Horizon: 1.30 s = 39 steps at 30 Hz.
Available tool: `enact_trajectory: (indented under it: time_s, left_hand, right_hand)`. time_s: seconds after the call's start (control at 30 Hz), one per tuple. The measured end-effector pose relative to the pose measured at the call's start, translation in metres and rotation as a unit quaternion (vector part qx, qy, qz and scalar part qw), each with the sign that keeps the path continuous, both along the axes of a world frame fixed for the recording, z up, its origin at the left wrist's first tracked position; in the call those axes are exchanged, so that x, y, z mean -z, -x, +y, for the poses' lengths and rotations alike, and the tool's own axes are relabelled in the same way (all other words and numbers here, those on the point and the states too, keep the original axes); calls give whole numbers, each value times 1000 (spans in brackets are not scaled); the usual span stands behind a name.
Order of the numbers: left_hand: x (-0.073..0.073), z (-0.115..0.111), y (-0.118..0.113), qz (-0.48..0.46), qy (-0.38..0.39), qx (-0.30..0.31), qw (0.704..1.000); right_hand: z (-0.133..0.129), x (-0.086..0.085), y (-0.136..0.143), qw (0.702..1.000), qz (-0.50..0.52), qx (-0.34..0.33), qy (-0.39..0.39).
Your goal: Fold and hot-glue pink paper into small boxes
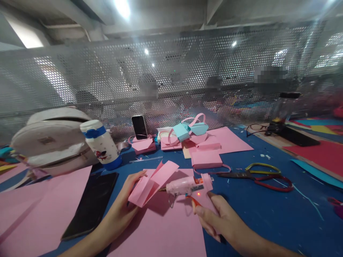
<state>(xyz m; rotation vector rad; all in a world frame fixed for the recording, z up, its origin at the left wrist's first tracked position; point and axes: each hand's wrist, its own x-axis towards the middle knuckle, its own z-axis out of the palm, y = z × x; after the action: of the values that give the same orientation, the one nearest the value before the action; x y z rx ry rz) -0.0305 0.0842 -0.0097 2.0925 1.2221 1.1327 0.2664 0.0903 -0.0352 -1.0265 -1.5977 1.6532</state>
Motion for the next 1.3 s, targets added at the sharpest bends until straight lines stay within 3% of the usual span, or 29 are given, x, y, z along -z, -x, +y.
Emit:
enact_trajectory:
  time_s: [0.6,1.0,1.13,1.3]
  left_hand:
    - [1,-1,1,-13,2,-15,1000]
    - [1,0,3,-23,5,-23,999]
    - [1,0,5,-45,-3,-36,998]
    - [3,2,4,-61,-12,-52,997]
  right_hand:
    - [0,-6,4,1000,6,-4,2]
    - [4,-5,3,993,114,34,-13]
    - [11,-7,-2,995,79,30,-53]
    - [15,-27,-32,987,-54,72,-135]
